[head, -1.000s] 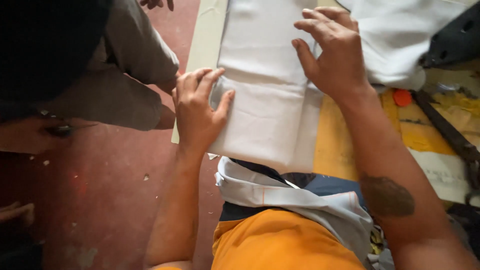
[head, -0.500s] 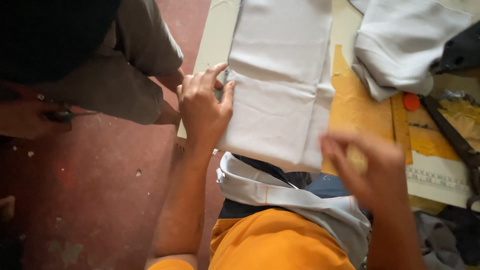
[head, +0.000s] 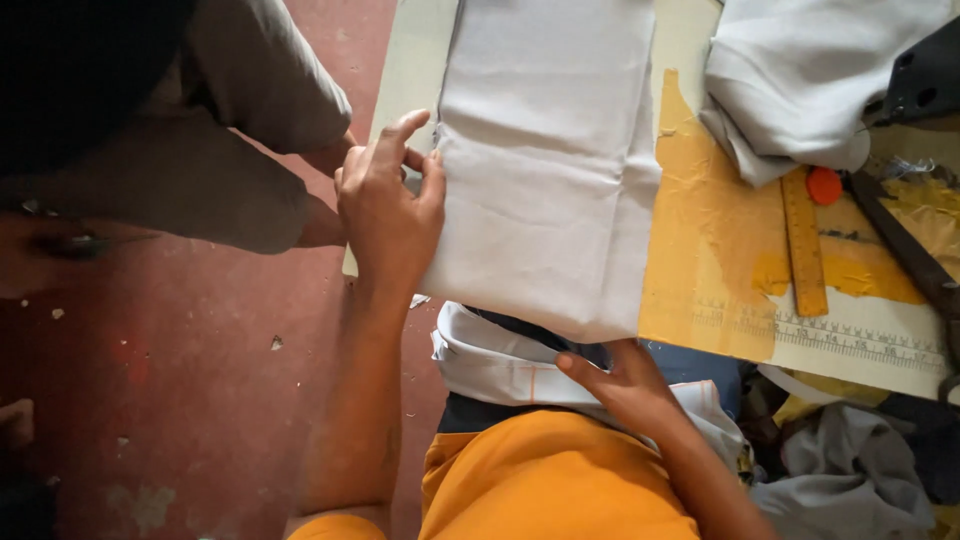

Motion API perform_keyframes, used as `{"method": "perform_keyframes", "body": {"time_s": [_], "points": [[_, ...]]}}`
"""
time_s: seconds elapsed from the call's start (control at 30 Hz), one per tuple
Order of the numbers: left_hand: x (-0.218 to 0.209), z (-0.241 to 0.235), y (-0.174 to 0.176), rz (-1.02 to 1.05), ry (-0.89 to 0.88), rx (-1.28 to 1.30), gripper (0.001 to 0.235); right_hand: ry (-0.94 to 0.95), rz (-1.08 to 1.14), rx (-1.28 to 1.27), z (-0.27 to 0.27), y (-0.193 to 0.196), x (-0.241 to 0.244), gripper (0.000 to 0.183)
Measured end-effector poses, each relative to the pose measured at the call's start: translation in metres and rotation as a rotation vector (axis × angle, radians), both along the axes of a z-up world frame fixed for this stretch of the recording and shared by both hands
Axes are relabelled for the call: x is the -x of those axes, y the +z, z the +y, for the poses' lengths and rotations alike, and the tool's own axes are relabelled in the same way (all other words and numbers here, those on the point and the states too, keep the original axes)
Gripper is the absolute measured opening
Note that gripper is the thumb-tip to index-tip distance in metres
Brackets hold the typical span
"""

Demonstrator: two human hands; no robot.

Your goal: A person is smoothing out white fabric on a table, aligning it with pattern markings, and then cutting the fabric using large scissors.

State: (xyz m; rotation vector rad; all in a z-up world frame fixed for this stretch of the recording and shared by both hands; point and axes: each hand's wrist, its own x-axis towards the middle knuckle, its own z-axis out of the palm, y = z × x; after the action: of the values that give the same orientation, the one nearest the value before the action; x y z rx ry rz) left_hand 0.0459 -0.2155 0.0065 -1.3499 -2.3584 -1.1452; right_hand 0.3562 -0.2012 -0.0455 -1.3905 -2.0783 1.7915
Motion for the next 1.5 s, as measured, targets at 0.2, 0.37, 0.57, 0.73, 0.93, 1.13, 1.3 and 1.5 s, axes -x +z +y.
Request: {"method": "perform_keyframes", "body": {"time_s": [0.2,0.37,0.57,0.73,0.93,1.13,1.3,1.5], "points": [[0.003,-0.002,-0.002,0.048,0.013,-0.041,0.04,-0.129,0.476,0.129,-0.01,-0.023,0.004,0.051],[0.001,0.0,0.006,0.047,-0.017,-0.036,0.041,-0.21,0.516,0.168,-0.013,-0.031,-0.006,0.043],[-0.002,0.0,0.007,-0.005,-0.029,0.05,0.036,-0.288,0.151,0.306,-0.015,0.0,-0.002,0.036],[-0.004,0.0,0.011,-0.033,-0.017,0.083,0.036,-0.306,0.115,0.292,-0.013,0.009,0.0,0.036],[-0.004,0.0,0.009,-0.011,-0.011,0.057,0.035,-0.209,0.121,0.138,-0.018,-0.008,-0.014,0.025],[-0.004,0.0,0.008,-0.021,-0.004,0.066,0.036,-0.223,0.124,0.14,-0.016,-0.006,-0.014,0.022],[-0.001,0.001,0.0,0.0,0.022,0.095,0.04,-0.232,0.258,0.163,-0.014,0.004,-0.005,0.024],[-0.005,-0.002,0.011,-0.046,0.022,0.093,0.062,-0.254,0.211,0.162,-0.015,0.0,-0.007,0.022]]}}
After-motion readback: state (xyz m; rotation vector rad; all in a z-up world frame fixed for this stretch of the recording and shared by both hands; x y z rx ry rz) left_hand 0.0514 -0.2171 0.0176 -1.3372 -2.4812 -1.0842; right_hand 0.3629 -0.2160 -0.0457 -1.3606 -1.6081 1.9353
